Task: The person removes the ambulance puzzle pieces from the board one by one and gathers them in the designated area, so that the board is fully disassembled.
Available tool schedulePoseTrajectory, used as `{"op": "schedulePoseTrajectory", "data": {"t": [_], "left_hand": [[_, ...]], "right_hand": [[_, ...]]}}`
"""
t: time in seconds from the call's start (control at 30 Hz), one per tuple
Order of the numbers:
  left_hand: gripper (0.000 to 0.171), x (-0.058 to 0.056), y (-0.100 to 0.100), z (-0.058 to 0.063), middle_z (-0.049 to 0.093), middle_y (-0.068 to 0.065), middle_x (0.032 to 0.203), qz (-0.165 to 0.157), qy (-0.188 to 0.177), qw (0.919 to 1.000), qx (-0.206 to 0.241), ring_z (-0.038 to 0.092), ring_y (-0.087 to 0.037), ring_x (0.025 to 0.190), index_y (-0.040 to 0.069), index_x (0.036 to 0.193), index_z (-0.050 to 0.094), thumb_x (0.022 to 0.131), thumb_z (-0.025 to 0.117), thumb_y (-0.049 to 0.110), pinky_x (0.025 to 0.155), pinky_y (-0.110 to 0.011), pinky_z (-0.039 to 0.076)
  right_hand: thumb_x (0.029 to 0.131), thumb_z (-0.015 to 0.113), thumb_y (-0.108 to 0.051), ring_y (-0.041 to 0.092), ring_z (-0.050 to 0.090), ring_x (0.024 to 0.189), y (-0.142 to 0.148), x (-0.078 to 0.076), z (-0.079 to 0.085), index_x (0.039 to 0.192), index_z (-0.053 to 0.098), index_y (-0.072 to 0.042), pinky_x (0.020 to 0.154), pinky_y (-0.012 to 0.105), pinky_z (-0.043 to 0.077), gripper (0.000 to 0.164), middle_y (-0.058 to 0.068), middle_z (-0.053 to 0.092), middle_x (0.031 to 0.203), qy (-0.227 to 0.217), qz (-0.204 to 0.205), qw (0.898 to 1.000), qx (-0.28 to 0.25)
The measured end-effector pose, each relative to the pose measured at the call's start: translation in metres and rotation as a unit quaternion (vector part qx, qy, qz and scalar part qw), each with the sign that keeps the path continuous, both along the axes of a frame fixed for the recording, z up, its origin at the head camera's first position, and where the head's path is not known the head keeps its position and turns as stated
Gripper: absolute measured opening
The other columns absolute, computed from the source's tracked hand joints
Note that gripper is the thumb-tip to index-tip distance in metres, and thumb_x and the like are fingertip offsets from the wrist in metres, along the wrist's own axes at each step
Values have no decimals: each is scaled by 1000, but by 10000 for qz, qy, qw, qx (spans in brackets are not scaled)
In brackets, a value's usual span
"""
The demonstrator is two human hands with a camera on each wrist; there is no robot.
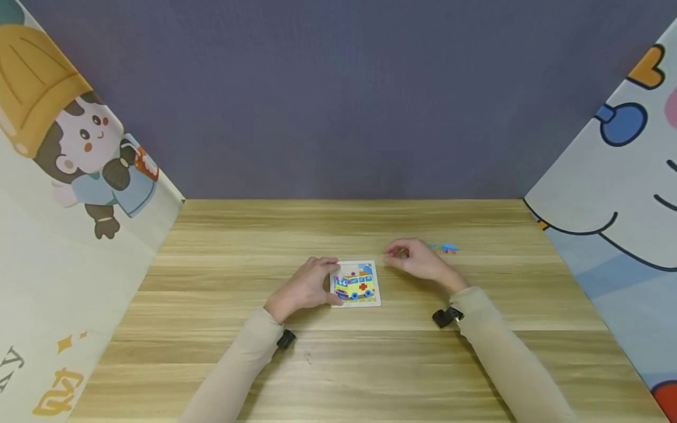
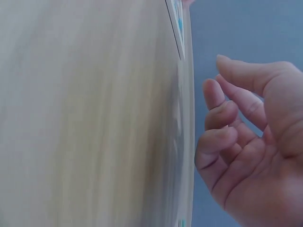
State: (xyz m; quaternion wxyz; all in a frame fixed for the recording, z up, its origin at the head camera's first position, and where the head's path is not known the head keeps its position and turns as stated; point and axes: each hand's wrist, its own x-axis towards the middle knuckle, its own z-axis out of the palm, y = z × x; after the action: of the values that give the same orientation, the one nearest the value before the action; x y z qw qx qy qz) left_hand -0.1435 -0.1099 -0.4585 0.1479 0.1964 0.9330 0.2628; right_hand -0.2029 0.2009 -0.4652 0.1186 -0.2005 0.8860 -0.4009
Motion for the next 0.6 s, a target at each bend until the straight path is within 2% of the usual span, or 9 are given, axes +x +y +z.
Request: {"op": "schedulePoseTrajectory", "data": {"t": [0.2, 0.43, 0.6], "left_hand": [[88, 0, 1, 0, 47, -9, 167, 25, -44, 10000, 46, 40, -36, 155, 4, 152, 57, 80, 95, 36, 131, -52, 32], [86, -2, 2, -1, 47, -9, 166, 27, 13, 10000, 55, 42, -35, 153, 3, 151, 57, 81, 94, 35, 130, -52, 33], [86, -2, 2, -2, 48, -10, 166, 1, 30, 10000, 60, 42, -35, 152, 2, 151, 57, 80, 94, 34, 130, -52, 33]], "right_hand": [[101, 75, -26, 14, 62, 79, -20, 2, -4, 122, 78, -11, 70, 28, 52, 26, 4, 76, 108, 144, 75, 9998, 133], [100, 76, -26, 15, 59, 77, -39, 2, -6, 119, 79, -12, 68, 28, 50, 23, 3, 76, 105, 75, 204, 9997, 66], [99, 76, -23, 14, 64, 87, -49, 2, -8, 118, 78, -11, 79, 31, 54, 22, 2, 76, 104, 96, 284, 9994, 167]]}}
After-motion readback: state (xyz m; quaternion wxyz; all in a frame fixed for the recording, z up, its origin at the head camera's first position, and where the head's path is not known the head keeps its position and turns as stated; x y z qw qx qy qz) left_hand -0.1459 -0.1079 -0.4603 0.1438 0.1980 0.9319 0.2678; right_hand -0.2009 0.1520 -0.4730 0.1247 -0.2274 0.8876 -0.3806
